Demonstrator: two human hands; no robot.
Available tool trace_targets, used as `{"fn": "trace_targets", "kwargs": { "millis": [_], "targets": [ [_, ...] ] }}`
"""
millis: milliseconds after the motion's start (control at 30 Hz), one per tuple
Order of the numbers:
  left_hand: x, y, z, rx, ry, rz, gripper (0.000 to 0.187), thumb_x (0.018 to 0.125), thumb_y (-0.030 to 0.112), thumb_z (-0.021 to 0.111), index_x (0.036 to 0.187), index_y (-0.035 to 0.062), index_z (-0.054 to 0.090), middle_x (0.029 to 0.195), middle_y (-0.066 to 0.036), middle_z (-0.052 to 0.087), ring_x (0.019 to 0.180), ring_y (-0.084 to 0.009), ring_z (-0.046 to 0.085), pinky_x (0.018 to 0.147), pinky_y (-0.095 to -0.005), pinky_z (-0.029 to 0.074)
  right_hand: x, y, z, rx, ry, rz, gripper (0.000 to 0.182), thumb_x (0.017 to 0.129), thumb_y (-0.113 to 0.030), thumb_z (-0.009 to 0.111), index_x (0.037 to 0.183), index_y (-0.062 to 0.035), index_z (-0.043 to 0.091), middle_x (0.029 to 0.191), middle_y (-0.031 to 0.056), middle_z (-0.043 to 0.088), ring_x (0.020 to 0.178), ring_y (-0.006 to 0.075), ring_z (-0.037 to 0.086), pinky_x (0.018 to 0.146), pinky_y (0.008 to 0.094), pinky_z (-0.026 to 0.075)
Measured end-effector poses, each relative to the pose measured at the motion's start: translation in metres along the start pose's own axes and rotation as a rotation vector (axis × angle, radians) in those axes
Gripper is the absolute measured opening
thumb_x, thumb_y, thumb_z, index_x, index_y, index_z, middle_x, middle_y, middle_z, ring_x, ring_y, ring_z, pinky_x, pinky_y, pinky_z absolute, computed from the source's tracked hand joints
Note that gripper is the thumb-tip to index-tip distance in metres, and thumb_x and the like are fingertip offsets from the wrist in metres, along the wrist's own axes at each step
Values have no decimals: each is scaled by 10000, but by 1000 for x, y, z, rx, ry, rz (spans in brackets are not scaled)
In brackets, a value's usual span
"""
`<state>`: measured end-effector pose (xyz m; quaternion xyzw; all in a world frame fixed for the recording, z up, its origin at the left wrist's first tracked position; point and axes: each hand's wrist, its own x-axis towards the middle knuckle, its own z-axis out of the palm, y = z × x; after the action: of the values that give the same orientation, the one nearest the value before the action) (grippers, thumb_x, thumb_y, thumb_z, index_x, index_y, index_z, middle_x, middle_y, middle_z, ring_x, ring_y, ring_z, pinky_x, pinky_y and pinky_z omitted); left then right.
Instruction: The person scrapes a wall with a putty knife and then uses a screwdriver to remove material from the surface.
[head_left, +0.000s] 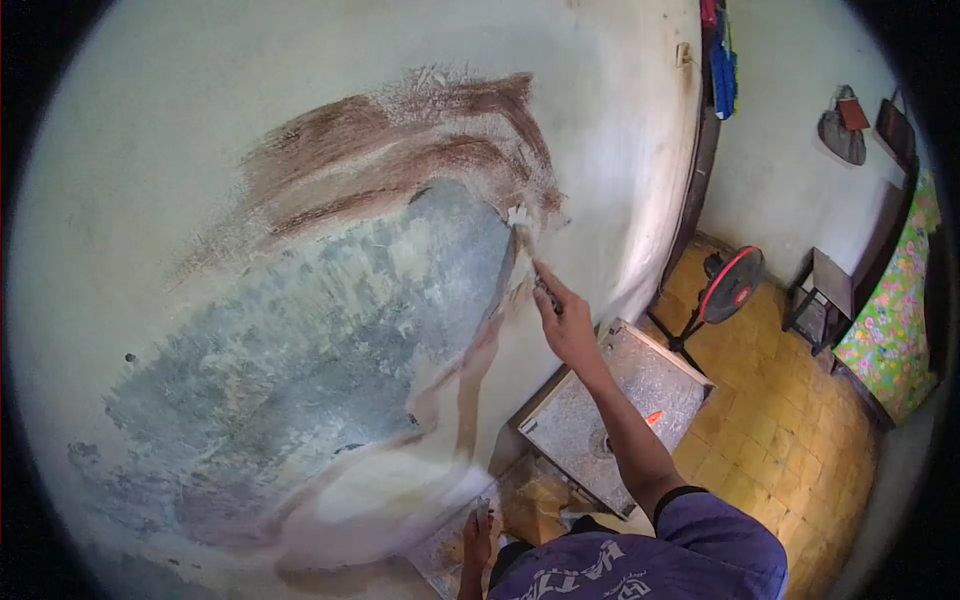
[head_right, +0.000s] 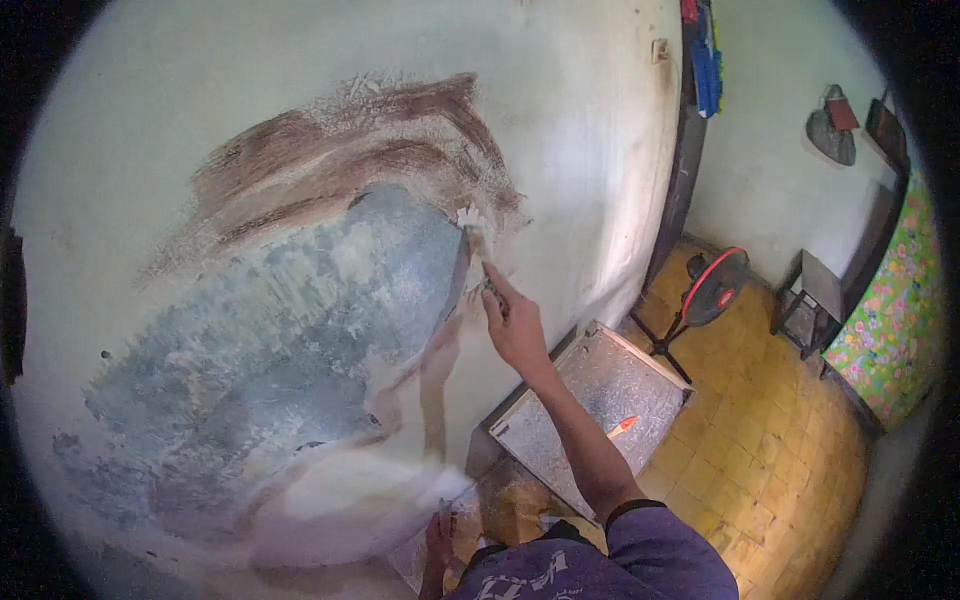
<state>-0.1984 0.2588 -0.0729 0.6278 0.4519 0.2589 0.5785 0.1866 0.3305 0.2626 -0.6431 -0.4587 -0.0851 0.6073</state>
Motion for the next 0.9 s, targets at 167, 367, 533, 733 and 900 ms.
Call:
{"fn": "trace_targets", "kwargs": {
  "millis": [167, 367, 533, 733, 900],
  "targets": [
    [12, 29, -30, 5, -67, -17, 381, 1038, 367, 466, 997, 7, 584, 746, -34, 537, 667, -131, 485, 613, -314, 407, 23, 11, 12, 59, 66, 118, 466, 982, -175, 564, 1429, -70, 487, 845, 34, 626, 661, 98, 475, 645, 261, 452],
    [31, 36, -42, -107, -204, 81, 376, 1035, 366, 471, 962, 10, 567, 733, -5, 514, 653, -103, 461, 589, -304, 394, 13, -17, 7, 146, -4, 257, 457, 984, -222, 570, 1432, -151, 510, 645, -44, 434, 524, 56, 362, 455, 245, 331],
    [37, 45, -36, -153, -302, 76, 338, 1031, 336, 483, 944, 19, 562, 747, -9, 523, 664, -105, 466, 599, -296, 406, 27, -22, 3, 264, 19, 427, 444, 997, -235, 561, 1432, -162, 509, 631, -45, 434, 470, 51, 343, 405, 240, 292],
    [40, 35, -21, -235, -357, 60, 327, 1022, 342, 505, 1020, 27, 592, 760, 1, 507, 674, -97, 436, 609, -267, 374, -22, 20, -6, 636, 22, 675, 463, 1000, -251, 565, 1441, -147, 473, 651, -31, 485, 438, 50, 371, 380, 234, 286],
    [44, 53, -6, -434, -282, 1, 292, 1003, 321, 526, 1011, 34, 580, 761, 13, 475, 698, -119, 454, 650, -289, 390, -211, 38, 5, 752, 95, 866, 524, 970, -224, 603, 1441, -145, 386, 703, -24, 512, 469, 70, 440, 395, 219, 319]
  ]
}}
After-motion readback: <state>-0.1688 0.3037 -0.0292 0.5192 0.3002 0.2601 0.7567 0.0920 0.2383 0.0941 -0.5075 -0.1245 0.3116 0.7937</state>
